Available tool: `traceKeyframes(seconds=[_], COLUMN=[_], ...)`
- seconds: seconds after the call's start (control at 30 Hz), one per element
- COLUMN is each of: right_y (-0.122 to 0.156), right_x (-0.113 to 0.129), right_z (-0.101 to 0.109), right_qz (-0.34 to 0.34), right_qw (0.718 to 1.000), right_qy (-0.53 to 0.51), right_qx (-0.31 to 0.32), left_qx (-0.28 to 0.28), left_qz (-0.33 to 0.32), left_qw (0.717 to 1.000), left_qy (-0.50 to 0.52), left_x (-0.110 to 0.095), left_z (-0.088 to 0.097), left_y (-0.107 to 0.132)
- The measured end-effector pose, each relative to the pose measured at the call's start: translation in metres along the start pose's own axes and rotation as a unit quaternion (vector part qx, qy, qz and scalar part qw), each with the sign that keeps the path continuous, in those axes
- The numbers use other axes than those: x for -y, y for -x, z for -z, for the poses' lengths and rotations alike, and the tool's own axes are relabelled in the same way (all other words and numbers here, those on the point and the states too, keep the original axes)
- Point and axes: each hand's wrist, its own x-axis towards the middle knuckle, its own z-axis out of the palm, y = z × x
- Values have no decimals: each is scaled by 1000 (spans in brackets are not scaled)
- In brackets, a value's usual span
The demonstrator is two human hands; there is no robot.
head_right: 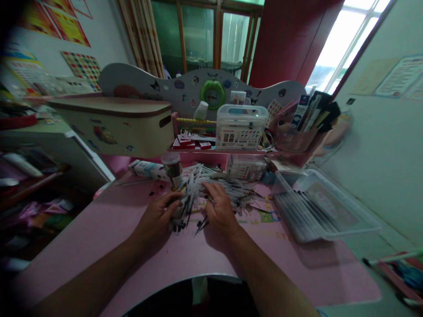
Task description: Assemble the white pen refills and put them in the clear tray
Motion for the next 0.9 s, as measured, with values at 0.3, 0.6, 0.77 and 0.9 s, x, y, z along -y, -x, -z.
traceKeyframes(seconds=[0.3, 0.6, 0.77, 0.9], right_y=[-6, 14, 12, 8], right_x=[-4, 13, 10, -1], right_z=[12, 2, -3, -8], right_qz=[-7, -10, -20, -93], right_qw=[988, 950, 956, 983], right_qy=[91, 214, 186, 25], right_qx=[125, 228, 226, 157], left_qx=[-50, -85, -62, -34], left_qz=[133, 138, 127, 119], left_qw=[972, 958, 970, 973], left_qy=[185, 236, 199, 194], left_x=[4, 7, 4, 7], left_z=[-4, -3, -3, -4], left_y=[-2, -7, -3, -1])
